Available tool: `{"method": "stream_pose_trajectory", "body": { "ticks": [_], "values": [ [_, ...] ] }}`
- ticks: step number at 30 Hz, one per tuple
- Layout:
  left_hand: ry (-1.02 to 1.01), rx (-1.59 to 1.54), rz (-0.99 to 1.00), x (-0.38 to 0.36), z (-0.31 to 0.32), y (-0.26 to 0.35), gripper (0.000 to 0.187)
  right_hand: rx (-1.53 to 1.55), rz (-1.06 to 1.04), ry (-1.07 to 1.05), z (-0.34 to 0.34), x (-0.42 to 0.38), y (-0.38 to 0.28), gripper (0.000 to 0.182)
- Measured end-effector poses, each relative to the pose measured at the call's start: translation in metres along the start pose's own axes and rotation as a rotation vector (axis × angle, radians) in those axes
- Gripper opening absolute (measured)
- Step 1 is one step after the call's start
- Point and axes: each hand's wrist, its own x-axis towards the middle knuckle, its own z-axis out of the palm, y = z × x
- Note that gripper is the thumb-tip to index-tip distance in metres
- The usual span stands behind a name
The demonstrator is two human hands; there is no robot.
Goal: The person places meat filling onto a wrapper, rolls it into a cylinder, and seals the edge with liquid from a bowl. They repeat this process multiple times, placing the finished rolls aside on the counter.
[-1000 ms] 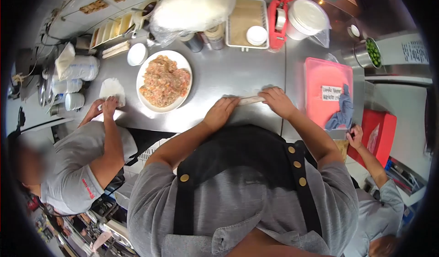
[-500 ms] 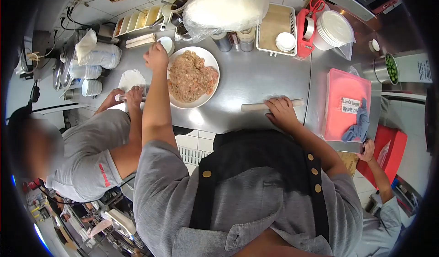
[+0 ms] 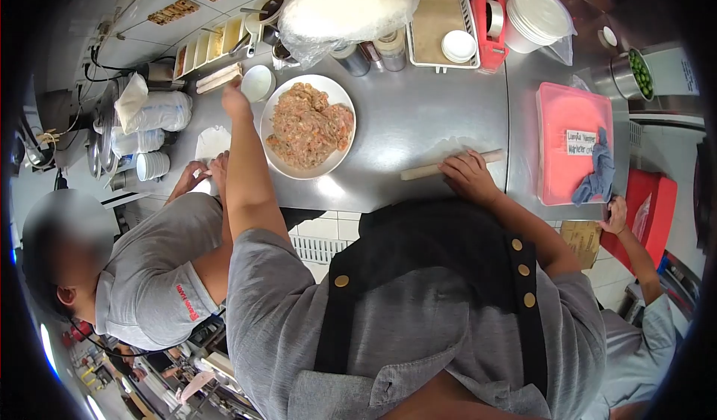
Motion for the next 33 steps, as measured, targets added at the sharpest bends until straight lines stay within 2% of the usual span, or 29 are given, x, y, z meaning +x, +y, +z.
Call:
{"method": "stream_pose_trajectory", "body": {
  "ticks": [1, 2, 4, 6, 8, 12, 14, 16, 17, 18, 19, 20, 22, 23, 25, 26, 28, 29, 33],
  "values": [
    [0.097, -0.512, -0.206, -0.003, 0.004, 0.006, 0.048, -0.041, -0.029, 0.044, 0.0, -0.001, -0.001, 0.048],
    [0.094, -0.507, -0.207, -0.004, 0.0, 0.011, 0.048, -0.038, -0.025, 0.044, 0.001, -0.002, 0.0, 0.048],
    [0.221, -1.183, -0.688, -0.015, -0.015, 0.033, 0.048, 0.041, -0.059, 0.056, 0.003, -0.004, 0.003, 0.047],
    [0.24, -1.232, -0.723, -0.02, -0.021, 0.039, 0.048, 0.06, -0.054, 0.046, 0.008, -0.004, 0.005, 0.047],
    [0.096, -1.499, -0.663, -0.022, -0.02, 0.031, 0.046, 0.066, -0.02, 0.019, 0.007, -0.01, 0.006, 0.047],
    [-0.767, -1.405, -0.537, -0.128, 0.008, 0.115, 0.04, 0.145, -0.057, -0.024, 0.003, -0.012, 0.011, 0.044],
    [-1.056, -1.325, -0.529, -0.182, 0.052, 0.128, 0.038, 0.171, -0.085, -0.027, 0.003, -0.015, 0.012, 0.043],
    [-1.038, -0.851, -0.242, -0.263, 0.097, 0.144, 0.041, 0.156, -0.113, -0.007, 0.004, -0.014, 0.011, 0.043],
    [-1.256, -0.717, -0.216, -0.285, 0.115, 0.142, 0.045, 0.136, -0.113, -0.004, 0.003, -0.013, 0.01, 0.042],
    [-1.287, -0.672, -0.174, -0.316, 0.128, 0.144, 0.048, 0.135, -0.106, -0.002, 0.004, -0.014, 0.01, 0.042],
    [-1.379, -0.521, -0.048, -0.335, 0.14, 0.146, 0.054, 0.123, -0.106, -0.002, 0.006, -0.014, 0.01, 0.042],
    [-1.441, -0.356, 0.103, -0.342, 0.158, 0.139, 0.049, 0.11, -0.106, -0.001, 0.007, -0.015, 0.009, 0.042],
    [-1.285, -0.132, 0.724, -0.358, 0.164, 0.138, 0.039, 0.108, -0.102, 0.002, 0.006, -0.015, 0.01, 0.041],
    [-1.29, -0.13, 0.728, -0.361, 0.16, 0.135, 0.039, 0.109, -0.104, 0.0, 0.005, -0.016, 0.01, 0.04],
    [-1.177, 0.117, 1.224, -0.361, 0.141, 0.129, 0.042, 0.078, -0.109, 0.025, 0.007, -0.016, 0.009, 0.04],
    [-1.178, 0.12, 1.232, -0.355, 0.131, 0.123, 0.042, 0.047, -0.118, 0.047, 0.007, -0.016, 0.01, 0.04],
    [-1.158, 0.25, 1.49, -0.337, 0.109, 0.11, 0.06, 0.045, -0.131, 0.056, 0.007, -0.015, 0.011, 0.039],
    [-1.218, 0.402, 1.5, -0.329, 0.102, 0.106, 0.067, 0.044, -0.146, 0.058, 0.008, -0.014, 0.012, 0.038],
    [-1.255, 0.496, 1.607, -0.323, 0.122, 0.128, 0.067, 0.071, -0.117, 0.075, 0.005, -0.012, 0.007, 0.036]
  ]
}}
